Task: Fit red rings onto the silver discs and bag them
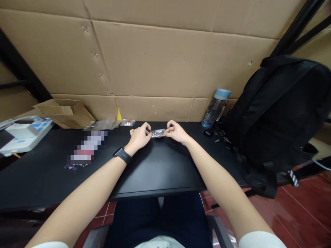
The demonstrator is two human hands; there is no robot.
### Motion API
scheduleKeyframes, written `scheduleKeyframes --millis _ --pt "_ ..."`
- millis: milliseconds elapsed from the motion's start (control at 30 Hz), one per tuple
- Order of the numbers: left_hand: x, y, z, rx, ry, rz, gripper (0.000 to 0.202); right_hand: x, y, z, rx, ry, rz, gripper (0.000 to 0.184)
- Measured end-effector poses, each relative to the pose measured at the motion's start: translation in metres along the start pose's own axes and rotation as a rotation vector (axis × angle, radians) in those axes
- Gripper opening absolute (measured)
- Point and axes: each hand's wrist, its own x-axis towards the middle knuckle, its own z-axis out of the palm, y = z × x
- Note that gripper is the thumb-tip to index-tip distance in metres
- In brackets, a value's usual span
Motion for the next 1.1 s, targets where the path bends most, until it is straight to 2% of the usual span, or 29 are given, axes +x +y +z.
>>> scheduleKeyframes --millis 133,233,400,500,567,667,733,867,1000,1100 --pt "-0.002 0.001 0.005 0.100 -0.047 0.079 0.032 0.001 0.000 -0.003 -0.354 0.019 -0.088 0.021" --pt "-0.004 0.002 0.010 0.190 -0.047 0.130 0.041 -0.002 -0.004 -0.004 -0.587 0.008 -0.116 0.031" --pt "-0.008 0.002 0.013 0.295 -0.083 0.197 0.046 -0.009 -0.014 -0.002 -0.793 -0.076 -0.127 0.038" --pt "-0.010 0.002 0.013 0.335 -0.062 0.208 0.044 -0.010 -0.013 -0.003 -0.878 -0.073 -0.153 0.036" --pt "-0.010 0.001 0.015 0.341 -0.064 0.225 0.041 -0.007 -0.009 -0.002 -0.888 -0.074 -0.193 0.034" --pt "-0.010 0.002 0.017 0.321 -0.079 0.267 0.037 -0.004 -0.001 0.001 -0.842 -0.104 -0.264 0.047" --pt "-0.010 0.002 0.018 0.309 -0.083 0.282 0.037 -0.003 0.001 0.004 -0.842 -0.118 -0.270 0.045" --pt "-0.010 0.001 0.018 0.295 -0.074 0.289 0.031 -0.005 -0.004 0.006 -0.868 -0.114 -0.187 0.026" --pt "-0.008 0.000 0.018 0.273 -0.044 0.253 0.021 -0.006 -0.011 -0.001 -0.787 -0.076 -0.128 0.021" --pt "-0.006 0.000 0.019 0.260 -0.020 0.226 0.023 -0.003 -0.011 -0.005 -0.662 -0.058 -0.085 0.019"
